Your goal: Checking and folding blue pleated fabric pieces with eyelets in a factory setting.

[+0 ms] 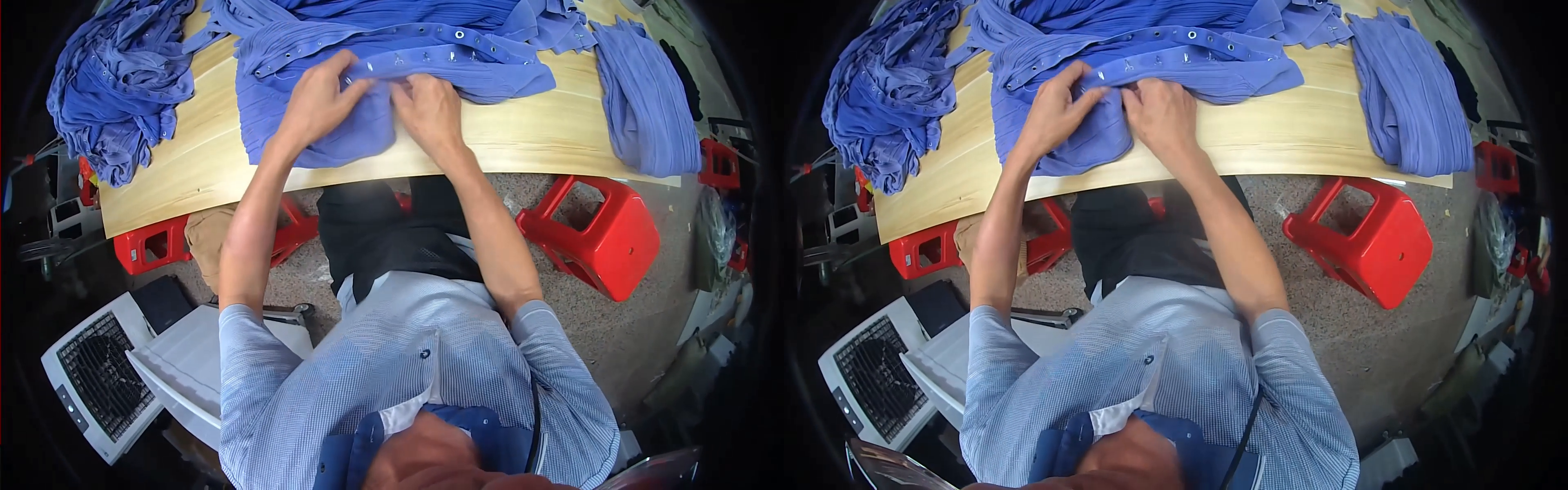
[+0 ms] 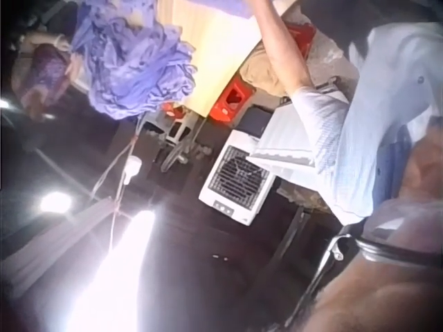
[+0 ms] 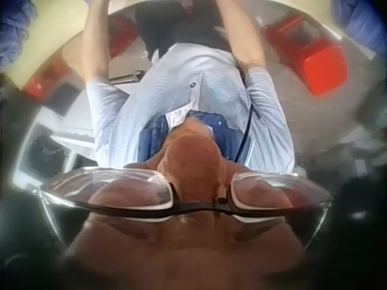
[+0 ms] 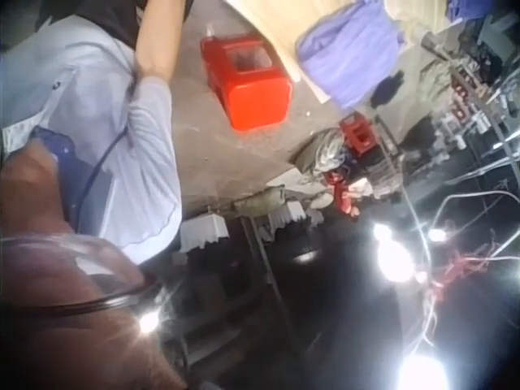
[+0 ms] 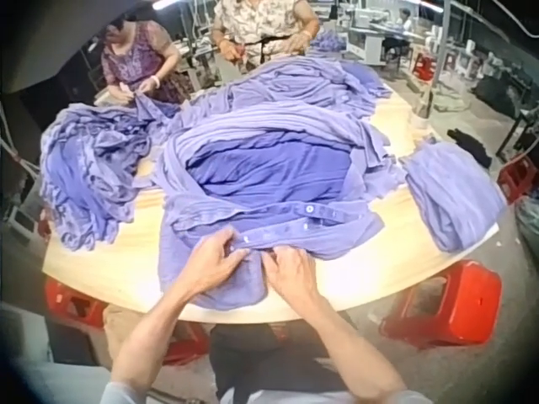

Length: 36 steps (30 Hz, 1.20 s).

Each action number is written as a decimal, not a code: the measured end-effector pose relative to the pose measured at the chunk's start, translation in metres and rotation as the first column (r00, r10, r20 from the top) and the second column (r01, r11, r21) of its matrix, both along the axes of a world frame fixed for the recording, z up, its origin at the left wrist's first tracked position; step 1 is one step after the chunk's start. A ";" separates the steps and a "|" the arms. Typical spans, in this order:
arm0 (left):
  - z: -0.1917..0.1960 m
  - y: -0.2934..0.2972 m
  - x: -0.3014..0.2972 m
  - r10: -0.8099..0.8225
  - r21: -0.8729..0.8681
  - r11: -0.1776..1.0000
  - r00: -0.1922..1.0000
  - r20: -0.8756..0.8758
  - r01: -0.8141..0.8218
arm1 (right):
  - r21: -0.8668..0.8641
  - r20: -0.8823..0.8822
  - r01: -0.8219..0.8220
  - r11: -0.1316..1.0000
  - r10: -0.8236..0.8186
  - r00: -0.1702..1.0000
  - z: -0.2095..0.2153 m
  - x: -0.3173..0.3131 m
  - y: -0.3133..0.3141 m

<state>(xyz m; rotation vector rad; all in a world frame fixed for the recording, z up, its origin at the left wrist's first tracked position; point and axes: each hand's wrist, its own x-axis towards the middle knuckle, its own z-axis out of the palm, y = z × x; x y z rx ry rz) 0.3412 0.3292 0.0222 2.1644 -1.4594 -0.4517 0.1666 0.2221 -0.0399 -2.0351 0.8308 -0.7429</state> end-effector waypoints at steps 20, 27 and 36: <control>0.075 0.029 0.024 -0.343 -0.159 0.939 0.870 -0.355 0.306 | -0.556 0.070 0.281 0.782 -0.293 0.953 0.021 -0.074 -0.048; 0.050 0.056 -0.011 -0.302 -0.093 0.953 0.916 -0.266 0.287 | -0.439 -0.106 -0.169 0.883 0.136 0.985 0.006 -0.102 -0.109; 0.122 0.128 0.058 -0.079 -0.290 0.955 0.995 -0.067 0.056 | -0.414 0.469 0.182 0.892 0.038 0.882 0.206 -0.133 -0.119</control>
